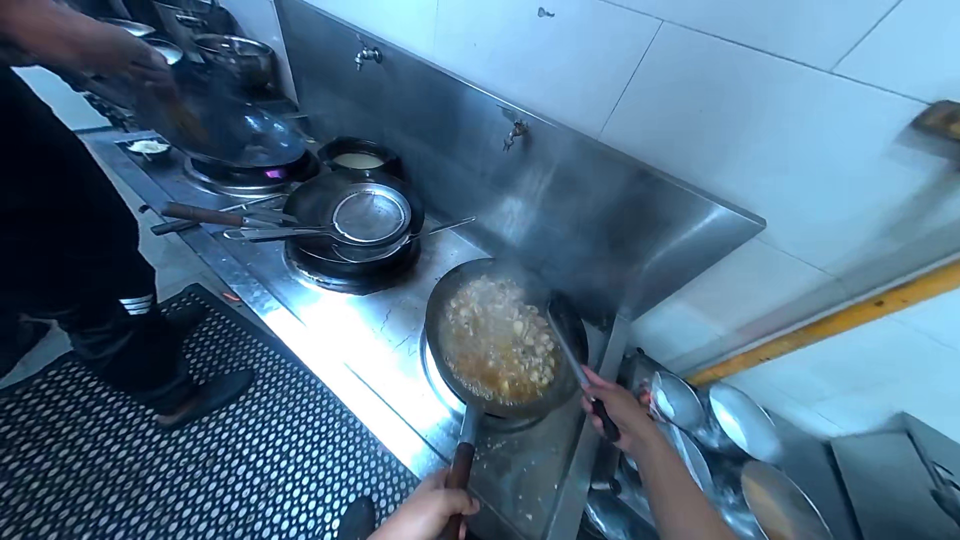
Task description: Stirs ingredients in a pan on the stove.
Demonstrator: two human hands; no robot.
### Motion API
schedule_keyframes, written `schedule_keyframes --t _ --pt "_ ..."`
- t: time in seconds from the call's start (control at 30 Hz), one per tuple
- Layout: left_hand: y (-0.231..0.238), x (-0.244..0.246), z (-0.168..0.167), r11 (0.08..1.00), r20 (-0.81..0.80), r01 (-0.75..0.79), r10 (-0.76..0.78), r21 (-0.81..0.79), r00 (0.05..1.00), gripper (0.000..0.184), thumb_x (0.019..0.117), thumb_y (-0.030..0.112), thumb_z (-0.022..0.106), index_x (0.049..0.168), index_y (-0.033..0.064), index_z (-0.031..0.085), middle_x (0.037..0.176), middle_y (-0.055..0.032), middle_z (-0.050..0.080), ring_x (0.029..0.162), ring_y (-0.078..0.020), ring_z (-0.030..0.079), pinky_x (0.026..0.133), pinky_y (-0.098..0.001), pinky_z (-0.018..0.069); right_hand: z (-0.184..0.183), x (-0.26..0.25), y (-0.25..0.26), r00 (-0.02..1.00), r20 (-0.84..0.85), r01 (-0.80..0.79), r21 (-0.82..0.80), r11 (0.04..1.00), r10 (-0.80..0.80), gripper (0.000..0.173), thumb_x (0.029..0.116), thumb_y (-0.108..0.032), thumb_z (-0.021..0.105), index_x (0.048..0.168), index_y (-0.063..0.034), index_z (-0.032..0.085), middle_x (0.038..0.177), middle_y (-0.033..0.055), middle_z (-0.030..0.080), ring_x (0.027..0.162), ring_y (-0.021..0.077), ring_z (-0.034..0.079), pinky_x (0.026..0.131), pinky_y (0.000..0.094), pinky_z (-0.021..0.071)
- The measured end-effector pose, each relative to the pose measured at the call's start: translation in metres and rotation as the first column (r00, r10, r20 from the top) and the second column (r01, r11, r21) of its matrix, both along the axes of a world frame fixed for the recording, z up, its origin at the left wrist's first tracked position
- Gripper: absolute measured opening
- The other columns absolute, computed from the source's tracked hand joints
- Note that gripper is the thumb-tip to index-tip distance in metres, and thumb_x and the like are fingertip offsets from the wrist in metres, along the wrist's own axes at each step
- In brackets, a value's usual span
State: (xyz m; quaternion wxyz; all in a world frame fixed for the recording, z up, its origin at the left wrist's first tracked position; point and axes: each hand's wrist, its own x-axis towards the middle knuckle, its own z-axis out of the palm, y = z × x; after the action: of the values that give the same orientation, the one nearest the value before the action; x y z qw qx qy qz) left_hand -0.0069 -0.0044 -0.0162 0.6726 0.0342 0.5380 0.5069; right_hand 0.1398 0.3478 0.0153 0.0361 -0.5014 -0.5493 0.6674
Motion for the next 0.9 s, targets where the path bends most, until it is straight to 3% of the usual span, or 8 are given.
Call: schedule_keyframes --t 0.13,0.23,0.47,0.6,0.67,0.77,0.8,0.9 --pt "0.000 0.001 -0.003 1.000 -0.003 0.011 -0.011 0.010 1.000 0.043 0.0921 0.014 0.067 0.131 0.0065 0.048 0.072 -0.0053 0.059 0.056 -0.0147 0.059 0.050 -0.0288 0.0518 -0.011 -0.004 -0.003 0.999 -0.042 -0.017 -0.229 0.973 0.008 0.049 0.1102 -0.031 0.044 0.158 -0.0275 0.035 0.067 0.0006 0.048 0.043 0.0088 0.043 0.038 0.0233 0.0405" --pt "0.001 0.001 -0.002 1.000 -0.012 0.016 -0.016 0.016 1.000 0.045 0.0930 0.015 0.066 0.133 0.0062 0.048 0.073 -0.0053 0.059 0.057 -0.0147 0.059 0.050 -0.0292 0.0518 -0.013 0.008 -0.007 0.994 -0.063 -0.099 -0.268 0.958 0.085 0.050 0.1100 -0.030 0.042 0.159 -0.0285 0.033 0.066 -0.0005 0.046 0.043 0.0083 0.042 0.038 0.0230 0.0391" --pt "0.001 0.001 -0.002 1.000 -0.003 0.011 -0.011 0.000 1.000 0.047 0.0927 0.014 0.067 0.135 0.0058 0.047 0.075 -0.0065 0.060 0.058 -0.0155 0.060 0.053 -0.0299 0.0535 0.033 0.053 -0.029 0.884 0.128 -0.446 -0.055 0.894 0.449 0.061 0.1053 -0.024 0.052 0.163 -0.0260 0.032 0.072 0.0021 0.052 0.049 0.0117 0.047 0.044 0.0272 0.0432" --pt "0.001 0.001 0.000 1.000 0.017 0.003 -0.003 0.007 1.000 0.046 0.0937 0.014 0.066 0.134 0.0055 0.046 0.075 -0.0072 0.060 0.059 -0.0162 0.061 0.054 -0.0305 0.0545 0.093 0.070 -0.038 0.680 0.441 -0.700 0.152 0.698 0.586 0.061 0.1041 -0.029 0.055 0.162 -0.0301 0.036 0.075 0.0072 0.060 0.050 0.0178 0.052 0.048 0.0360 0.0482" --pt "0.001 0.000 0.001 1.000 0.020 0.005 -0.005 0.003 1.000 0.046 0.0937 0.014 0.066 0.134 0.0055 0.046 0.075 -0.0073 0.060 0.058 -0.0165 0.061 0.054 -0.0307 0.0549 0.129 0.078 -0.039 0.583 0.578 -0.781 0.206 0.589 0.571 0.059 0.1035 -0.032 0.056 0.160 -0.0341 0.039 0.091 0.0106 0.067 0.059 0.0210 0.057 0.056 0.0421 0.0518" --pt "0.002 0.000 0.001 1.000 0.024 0.005 -0.006 0.008 1.000 0.047 0.0932 0.015 0.066 0.135 0.0060 0.046 0.074 -0.0074 0.060 0.058 -0.0168 0.062 0.054 -0.0312 0.0554 0.185 0.089 -0.038 0.469 0.721 -0.858 0.233 0.458 0.510 0.056 0.1028 -0.032 0.060 0.156 -0.0402 0.044 0.119 0.0119 0.070 0.090 0.0275 0.068 0.082 0.0547 0.0553" --pt "0.002 0.000 0.001 1.000 0.027 0.003 -0.004 0.011 1.000 0.047 0.0928 0.015 0.067 0.134 0.0062 0.046 0.074 -0.0074 0.060 0.058 -0.0169 0.062 0.054 -0.0313 0.0557 0.199 0.093 -0.036 0.435 0.752 -0.880 0.237 0.412 0.495 0.056 0.1021 -0.032 0.061 0.155 -0.0406 0.046 0.120 0.0122 0.071 0.097 0.0291 0.069 0.088 0.0575 0.0541" --pt "0.002 0.001 0.004 1.000 0.028 -0.005 0.005 -0.001 1.000 0.046 0.0940 0.014 0.066 0.134 0.0059 0.046 0.074 -0.0076 0.061 0.057 -0.0168 0.062 0.053 -0.0308 0.0556 0.226 0.099 -0.034 0.321 0.831 -0.929 0.184 0.321 0.455 0.056 0.1020 -0.033 0.061 0.155 -0.0425 0.046 0.118 0.0125 0.072 0.102 0.0316 0.069 0.091 0.0607 0.0523"
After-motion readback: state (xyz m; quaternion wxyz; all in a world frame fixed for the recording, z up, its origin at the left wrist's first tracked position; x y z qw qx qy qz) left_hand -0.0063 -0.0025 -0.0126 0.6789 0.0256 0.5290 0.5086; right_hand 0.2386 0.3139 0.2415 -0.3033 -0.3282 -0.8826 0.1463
